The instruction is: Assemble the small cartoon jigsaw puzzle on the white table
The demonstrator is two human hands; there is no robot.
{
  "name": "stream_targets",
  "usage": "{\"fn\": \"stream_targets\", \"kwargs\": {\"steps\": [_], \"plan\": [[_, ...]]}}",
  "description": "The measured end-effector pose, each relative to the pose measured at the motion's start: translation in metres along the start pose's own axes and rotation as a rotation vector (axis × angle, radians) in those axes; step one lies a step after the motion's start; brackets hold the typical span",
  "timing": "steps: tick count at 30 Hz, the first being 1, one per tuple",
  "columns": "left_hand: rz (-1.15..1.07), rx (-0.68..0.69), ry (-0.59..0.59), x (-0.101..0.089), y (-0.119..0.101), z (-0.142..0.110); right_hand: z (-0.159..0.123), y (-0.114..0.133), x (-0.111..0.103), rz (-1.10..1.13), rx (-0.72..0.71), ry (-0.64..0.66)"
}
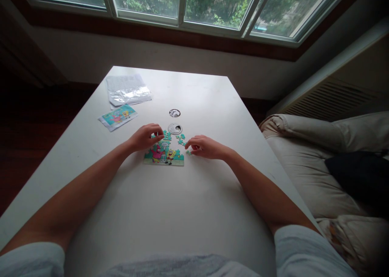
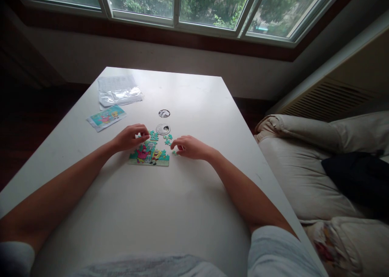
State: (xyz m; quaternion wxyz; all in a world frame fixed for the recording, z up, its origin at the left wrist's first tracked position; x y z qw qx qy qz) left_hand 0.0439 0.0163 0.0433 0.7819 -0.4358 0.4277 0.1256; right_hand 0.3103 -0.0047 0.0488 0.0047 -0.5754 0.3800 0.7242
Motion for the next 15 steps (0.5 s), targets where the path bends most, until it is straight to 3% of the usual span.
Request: {"fn": "stream_targets", "kwargs": {"steps": [9,15], "plan": [[0.171,0.091,0.101,0.001,0.007,-0.003,0.003,0.000,0.007,-0.073,0.029,-0.003],[0.179,0.126,0.157,0.003,0.004,-0.003,0.006,-0.008,0.012,-0.195,0.119,-0.148]]}}
Point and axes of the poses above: each hand's wrist, its own z-axis towards the middle knuckle, its own x-axis out of the palm, y = z × x, the point moved 4 cm from there along z, towards the middle knuckle, and after that the axes turned 1 degree about -y, right-handed, at the moved point
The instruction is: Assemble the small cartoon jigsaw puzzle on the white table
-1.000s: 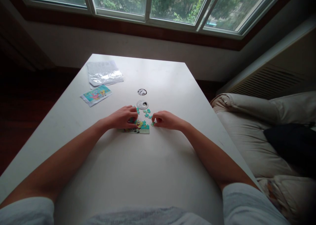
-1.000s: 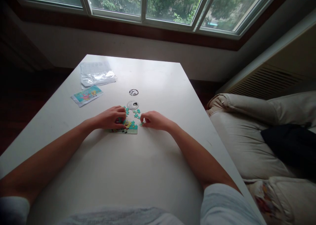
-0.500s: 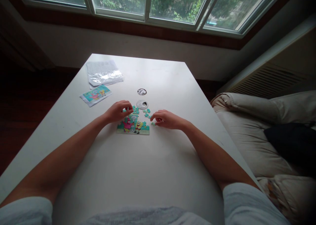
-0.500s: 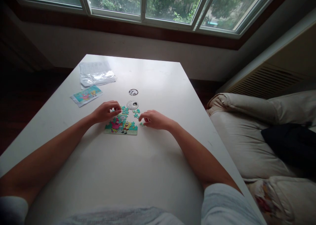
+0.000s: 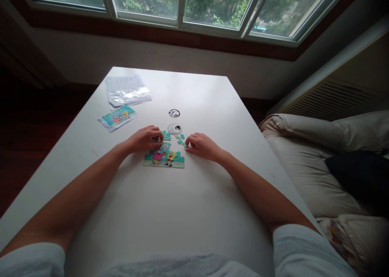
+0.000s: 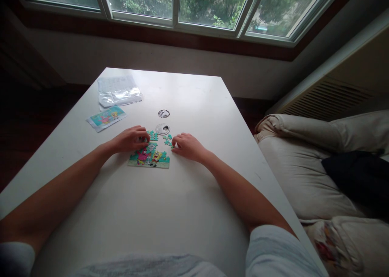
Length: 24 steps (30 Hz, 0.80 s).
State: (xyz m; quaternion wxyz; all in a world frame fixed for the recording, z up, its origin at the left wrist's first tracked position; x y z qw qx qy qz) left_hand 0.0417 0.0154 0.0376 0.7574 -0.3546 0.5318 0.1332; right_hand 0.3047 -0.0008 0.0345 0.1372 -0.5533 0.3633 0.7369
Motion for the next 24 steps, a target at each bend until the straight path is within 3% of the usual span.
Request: {"fn": "stream_targets", "kwargs": {"steps": [18,24], "plan": [[0.047,0.046,0.026,0.007,-0.018,0.006,0.001,0.003,0.002,-0.004,0.031,-0.035],[0.057,0.096,0.052,0.007,-0.022,0.006,0.001,0.007,0.005,0.215,0.063,-0.097]]}}
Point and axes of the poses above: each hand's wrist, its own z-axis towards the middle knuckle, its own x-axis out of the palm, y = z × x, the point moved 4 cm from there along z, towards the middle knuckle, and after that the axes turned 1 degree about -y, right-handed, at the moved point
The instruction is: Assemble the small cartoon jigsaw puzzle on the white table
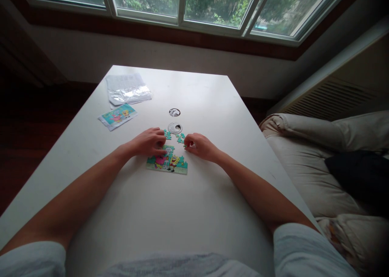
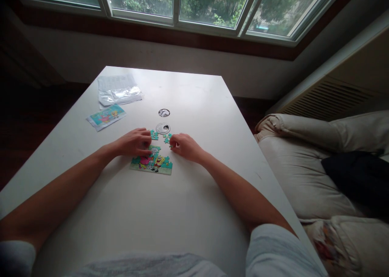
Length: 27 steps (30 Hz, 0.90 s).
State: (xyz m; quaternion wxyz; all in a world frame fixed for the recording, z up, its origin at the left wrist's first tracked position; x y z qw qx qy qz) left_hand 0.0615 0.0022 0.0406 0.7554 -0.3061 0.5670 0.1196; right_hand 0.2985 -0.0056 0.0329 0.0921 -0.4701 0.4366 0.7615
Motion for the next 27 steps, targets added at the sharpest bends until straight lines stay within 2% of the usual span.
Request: {"fn": "stream_targets", "kwargs": {"steps": [5,9,18,27], "plan": [[0.063,0.002,0.020,0.003,-0.005,0.001,0.000,0.006,0.008,0.266,0.069,-0.027],[0.094,0.015,0.022,0.007,-0.012,0.003,0.002,0.010,0.014,0.323,0.124,-0.078],[0.127,0.014,0.009,0.011,-0.017,0.005,0.003,0.010,0.026,0.209,0.196,-0.135],[0.145,0.027,0.009,0.011,-0.019,0.006,0.003,0.012,0.026,0.106,0.142,-0.153]]}}
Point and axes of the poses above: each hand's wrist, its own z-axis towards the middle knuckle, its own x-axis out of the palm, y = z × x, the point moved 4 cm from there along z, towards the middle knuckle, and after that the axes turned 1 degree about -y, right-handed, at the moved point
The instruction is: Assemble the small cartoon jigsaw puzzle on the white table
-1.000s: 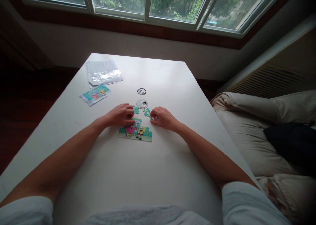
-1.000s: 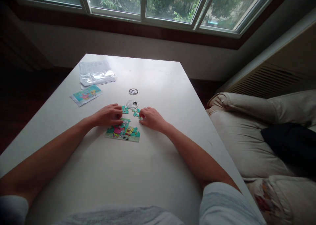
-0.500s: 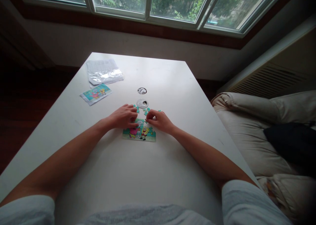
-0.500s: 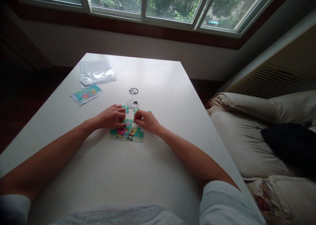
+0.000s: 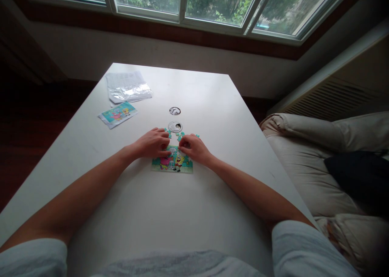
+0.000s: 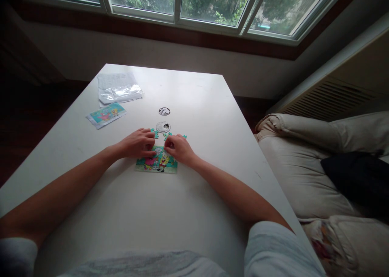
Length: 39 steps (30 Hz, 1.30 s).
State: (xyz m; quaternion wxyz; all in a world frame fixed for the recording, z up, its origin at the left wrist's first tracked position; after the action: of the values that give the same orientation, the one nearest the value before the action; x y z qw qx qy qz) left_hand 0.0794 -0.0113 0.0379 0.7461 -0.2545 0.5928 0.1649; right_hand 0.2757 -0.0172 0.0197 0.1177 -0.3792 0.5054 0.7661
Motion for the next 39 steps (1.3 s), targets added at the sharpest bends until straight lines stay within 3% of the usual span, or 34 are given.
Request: {"fn": "stream_targets", "kwargs": {"steps": [14,19,29,33,39], "plan": [[-0.008,-0.007,-0.001,0.001,0.003,-0.001,0.001,-0.002,-0.001,0.071,0.003,0.012],[-0.003,-0.023,-0.017,0.004,0.005,0.000,0.001,-0.005,-0.005,0.149,0.027,-0.043],[-0.180,-0.295,-0.260,0.002,0.023,0.000,0.002,-0.006,-0.005,0.201,0.025,-0.113],[-0.204,-0.324,-0.241,0.006,0.022,0.002,0.003,-0.003,-0.002,0.165,-0.007,-0.133],[-0.155,-0.263,-0.207,0.006,0.015,0.003,0.003,-0.001,-0.007,0.047,-0.053,-0.172]]}}
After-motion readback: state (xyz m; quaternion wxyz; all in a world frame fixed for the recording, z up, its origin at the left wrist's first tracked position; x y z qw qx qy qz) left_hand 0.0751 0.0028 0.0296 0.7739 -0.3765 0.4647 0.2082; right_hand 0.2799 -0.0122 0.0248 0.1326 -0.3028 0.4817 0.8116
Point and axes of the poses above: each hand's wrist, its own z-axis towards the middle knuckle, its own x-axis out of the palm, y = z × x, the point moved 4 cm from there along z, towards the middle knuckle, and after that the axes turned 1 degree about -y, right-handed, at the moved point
